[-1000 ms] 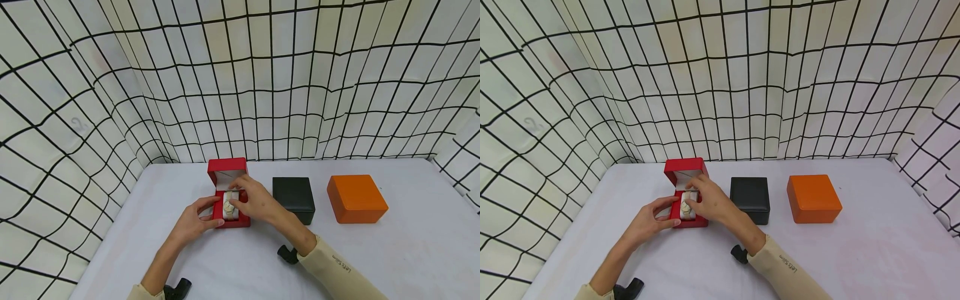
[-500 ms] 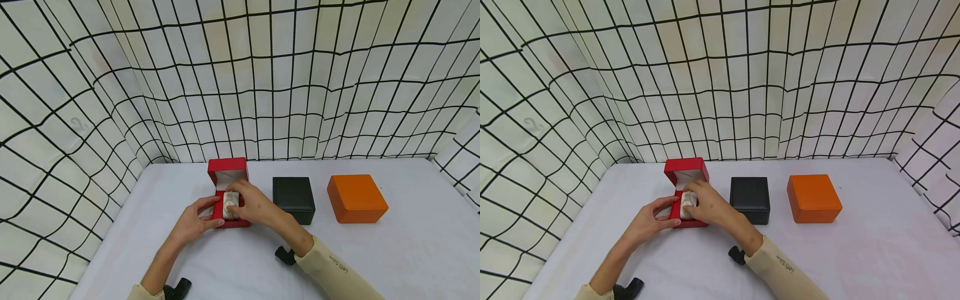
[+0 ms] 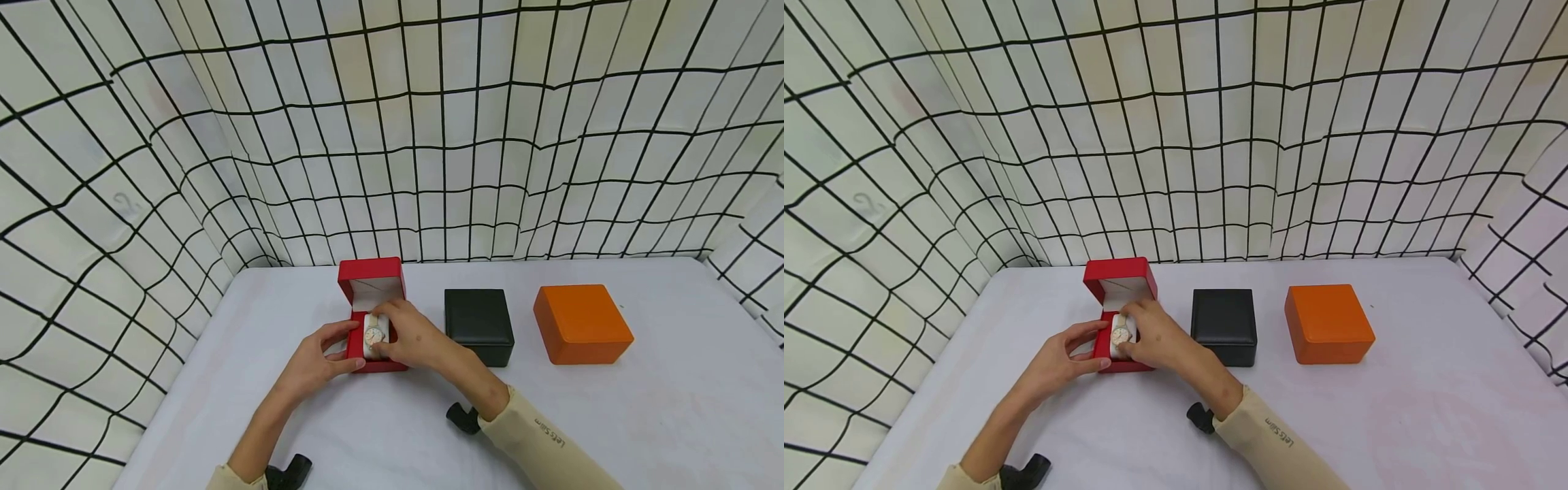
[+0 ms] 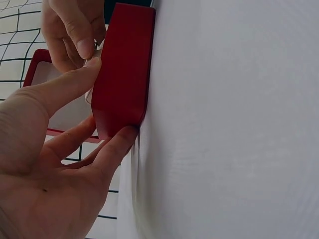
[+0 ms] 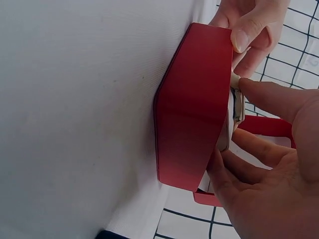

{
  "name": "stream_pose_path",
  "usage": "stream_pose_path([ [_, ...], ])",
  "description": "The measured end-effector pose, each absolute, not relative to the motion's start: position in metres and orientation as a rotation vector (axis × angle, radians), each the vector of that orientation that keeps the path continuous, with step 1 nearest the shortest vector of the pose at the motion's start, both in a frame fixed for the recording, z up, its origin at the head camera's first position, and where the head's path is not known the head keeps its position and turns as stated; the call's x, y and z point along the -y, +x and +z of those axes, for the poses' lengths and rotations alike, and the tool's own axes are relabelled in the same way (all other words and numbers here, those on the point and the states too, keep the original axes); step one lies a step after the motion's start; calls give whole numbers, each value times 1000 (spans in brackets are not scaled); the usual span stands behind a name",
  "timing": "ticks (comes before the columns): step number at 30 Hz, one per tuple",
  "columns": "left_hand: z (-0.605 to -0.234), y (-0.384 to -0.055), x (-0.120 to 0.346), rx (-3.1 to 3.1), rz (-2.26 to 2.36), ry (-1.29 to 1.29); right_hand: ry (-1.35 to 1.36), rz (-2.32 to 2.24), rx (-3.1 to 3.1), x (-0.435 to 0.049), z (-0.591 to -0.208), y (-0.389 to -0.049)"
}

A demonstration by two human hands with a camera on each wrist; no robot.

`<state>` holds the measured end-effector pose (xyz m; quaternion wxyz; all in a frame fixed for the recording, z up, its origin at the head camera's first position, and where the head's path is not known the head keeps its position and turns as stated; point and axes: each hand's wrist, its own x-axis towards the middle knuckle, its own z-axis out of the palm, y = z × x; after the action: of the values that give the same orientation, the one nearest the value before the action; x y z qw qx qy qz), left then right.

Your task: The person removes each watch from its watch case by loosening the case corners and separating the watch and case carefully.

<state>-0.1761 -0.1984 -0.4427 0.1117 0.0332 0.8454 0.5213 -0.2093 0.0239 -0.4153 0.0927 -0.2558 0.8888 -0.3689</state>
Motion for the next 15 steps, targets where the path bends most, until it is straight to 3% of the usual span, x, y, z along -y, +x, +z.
stream_pose_path([
  [15,-440,-174,200,-2455,1551,115,-769,-957,-2730,-20,-413,-210],
])
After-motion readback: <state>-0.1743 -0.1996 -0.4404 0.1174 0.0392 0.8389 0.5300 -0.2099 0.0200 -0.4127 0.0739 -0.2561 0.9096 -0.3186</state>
